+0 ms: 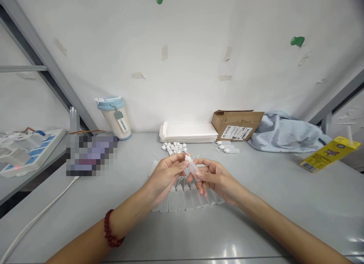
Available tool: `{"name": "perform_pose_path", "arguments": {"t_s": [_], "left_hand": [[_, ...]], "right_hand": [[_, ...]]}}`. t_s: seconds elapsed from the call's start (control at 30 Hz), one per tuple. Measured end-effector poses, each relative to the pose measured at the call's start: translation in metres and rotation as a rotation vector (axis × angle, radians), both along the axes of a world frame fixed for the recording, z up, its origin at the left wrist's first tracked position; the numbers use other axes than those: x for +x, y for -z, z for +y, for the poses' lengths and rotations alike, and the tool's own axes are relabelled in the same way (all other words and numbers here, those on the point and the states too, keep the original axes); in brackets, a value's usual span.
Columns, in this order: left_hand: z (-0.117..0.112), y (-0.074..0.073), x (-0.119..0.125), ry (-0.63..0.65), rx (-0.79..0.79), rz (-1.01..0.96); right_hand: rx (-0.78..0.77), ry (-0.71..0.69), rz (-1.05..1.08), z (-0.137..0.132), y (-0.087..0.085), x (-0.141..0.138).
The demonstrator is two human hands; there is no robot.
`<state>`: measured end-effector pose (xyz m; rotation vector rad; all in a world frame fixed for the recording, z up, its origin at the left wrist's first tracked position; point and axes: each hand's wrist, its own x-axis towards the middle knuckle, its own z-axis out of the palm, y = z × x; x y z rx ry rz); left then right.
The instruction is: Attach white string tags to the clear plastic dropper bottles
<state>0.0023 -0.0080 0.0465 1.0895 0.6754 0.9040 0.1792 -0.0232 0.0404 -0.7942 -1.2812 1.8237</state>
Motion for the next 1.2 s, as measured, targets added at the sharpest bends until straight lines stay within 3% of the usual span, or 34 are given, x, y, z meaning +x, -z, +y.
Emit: {"name": "perform_pose_path", "arguments": {"t_s": [0.5,0.77,1.0,1.2], "left_hand": [[-0.0023,-0.0048,0.0000,0.119,-0.013,-0.095],[0.0007,0.0011,-0.0009,-0.037,-0.032,-0.041],[0.0005,-0.0002,0.0001,-0.025,-0.008,-0.006],[0.0032,0.0010,-0.0022,0.019,0.006,-0.009]], "right_hand": [[-0.009,-0.064,0.101,-0.0010,0.0023,0.0024],[0.048,0.036,0.037,-0.0027,0.0011,0.0010],[0.055,0.125,-0.040,-0.0026,-0.0032,-0.0008],[0.047,0.117,-0.044,-0.0033,-0.0039,0.0001]]}}
